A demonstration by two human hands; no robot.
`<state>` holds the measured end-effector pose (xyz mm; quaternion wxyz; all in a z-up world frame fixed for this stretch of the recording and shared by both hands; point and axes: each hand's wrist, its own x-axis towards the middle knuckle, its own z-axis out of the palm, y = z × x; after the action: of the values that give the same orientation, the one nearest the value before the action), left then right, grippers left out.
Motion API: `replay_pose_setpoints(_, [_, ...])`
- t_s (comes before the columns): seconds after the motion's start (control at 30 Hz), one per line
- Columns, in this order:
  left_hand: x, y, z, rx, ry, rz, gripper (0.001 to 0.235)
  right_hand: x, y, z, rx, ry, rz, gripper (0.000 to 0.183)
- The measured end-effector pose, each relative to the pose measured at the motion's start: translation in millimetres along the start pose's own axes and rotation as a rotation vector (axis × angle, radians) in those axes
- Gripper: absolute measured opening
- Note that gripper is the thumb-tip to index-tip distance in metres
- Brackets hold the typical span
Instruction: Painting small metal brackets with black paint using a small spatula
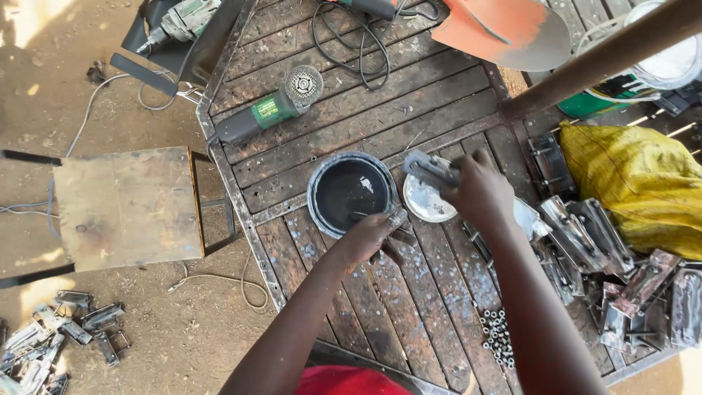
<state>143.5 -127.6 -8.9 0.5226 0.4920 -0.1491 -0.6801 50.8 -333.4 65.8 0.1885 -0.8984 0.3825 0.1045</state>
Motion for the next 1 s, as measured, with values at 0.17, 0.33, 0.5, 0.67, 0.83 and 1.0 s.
replay_pose_setpoints(0.17, [-3,24,-36,-0.136,0.076,0.076,0.058,105,-32,35,-0.076,0.011,-0.132,0.05])
replay_pose_setpoints(0.33, [-17,34,-53,-0.263,0.138,0.143,0.048,186,-56,80,-0.118,-0.032,-0.186,0.045])
replay_pose_setpoints(0.5, [-10,17,-57,-0.257,0.123,0.166,0.052,249,-31,128,-0.238,-0.014,-0.176,0.037])
replay_pose_setpoints(0.67, [-12,22,-48,-0.271,0.142,0.186,0.048,206,-38,84,-0.106,-0.044,-0.101,0.056])
replay_pose_setpoints(0.83, [-10,30,-23,-0.255,0.111,0.173,0.043,87,-25,49,0.002,-0.078,0.119,0.062])
replay_pose_setpoints(1.0, [-4,21,12,-0.193,0.104,0.103,0.039,-16,28,40,0.031,-0.094,0.349,0.042])
